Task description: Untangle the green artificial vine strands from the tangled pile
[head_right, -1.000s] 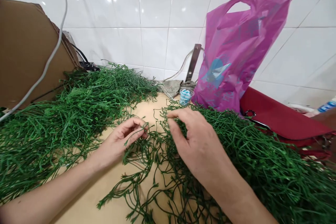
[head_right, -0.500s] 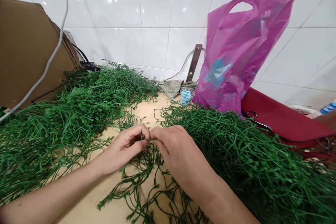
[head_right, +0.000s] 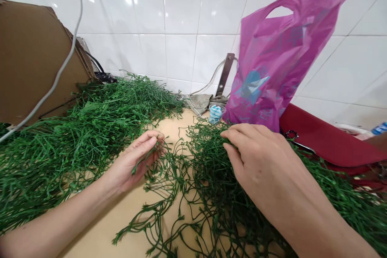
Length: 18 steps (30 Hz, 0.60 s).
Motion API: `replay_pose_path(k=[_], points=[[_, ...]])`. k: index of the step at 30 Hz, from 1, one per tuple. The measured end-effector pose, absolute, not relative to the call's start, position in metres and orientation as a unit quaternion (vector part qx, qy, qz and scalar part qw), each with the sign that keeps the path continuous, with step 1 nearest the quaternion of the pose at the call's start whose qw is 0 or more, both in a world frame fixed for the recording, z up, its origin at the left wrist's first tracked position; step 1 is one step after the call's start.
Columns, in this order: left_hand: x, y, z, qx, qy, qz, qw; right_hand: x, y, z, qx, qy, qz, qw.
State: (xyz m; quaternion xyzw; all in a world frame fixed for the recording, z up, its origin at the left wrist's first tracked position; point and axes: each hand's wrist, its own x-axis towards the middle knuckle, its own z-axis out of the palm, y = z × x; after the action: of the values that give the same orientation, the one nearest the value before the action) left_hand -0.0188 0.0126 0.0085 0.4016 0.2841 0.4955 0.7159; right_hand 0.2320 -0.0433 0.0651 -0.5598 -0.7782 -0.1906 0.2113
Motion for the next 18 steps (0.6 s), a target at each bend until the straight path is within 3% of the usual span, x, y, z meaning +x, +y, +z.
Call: replay_pose_path(k=[8,13,18], points=[[-0.020,0.013,0.006,0.402,0.231,0.461,0.756,0.180,-0.043,0.048,-0.529,-0.766,0.016,0.364],[-0.021,0.012,0.005,0.370,0.212,0.439,0.791,0.174,-0.035,0.021,-0.500,-0.787,0.115,0.341],[-0.027,0.016,0.004,0.319,0.231,0.452,0.800,0.178,-0.032,0.028,-0.540,-0.770,0.163,0.299]])
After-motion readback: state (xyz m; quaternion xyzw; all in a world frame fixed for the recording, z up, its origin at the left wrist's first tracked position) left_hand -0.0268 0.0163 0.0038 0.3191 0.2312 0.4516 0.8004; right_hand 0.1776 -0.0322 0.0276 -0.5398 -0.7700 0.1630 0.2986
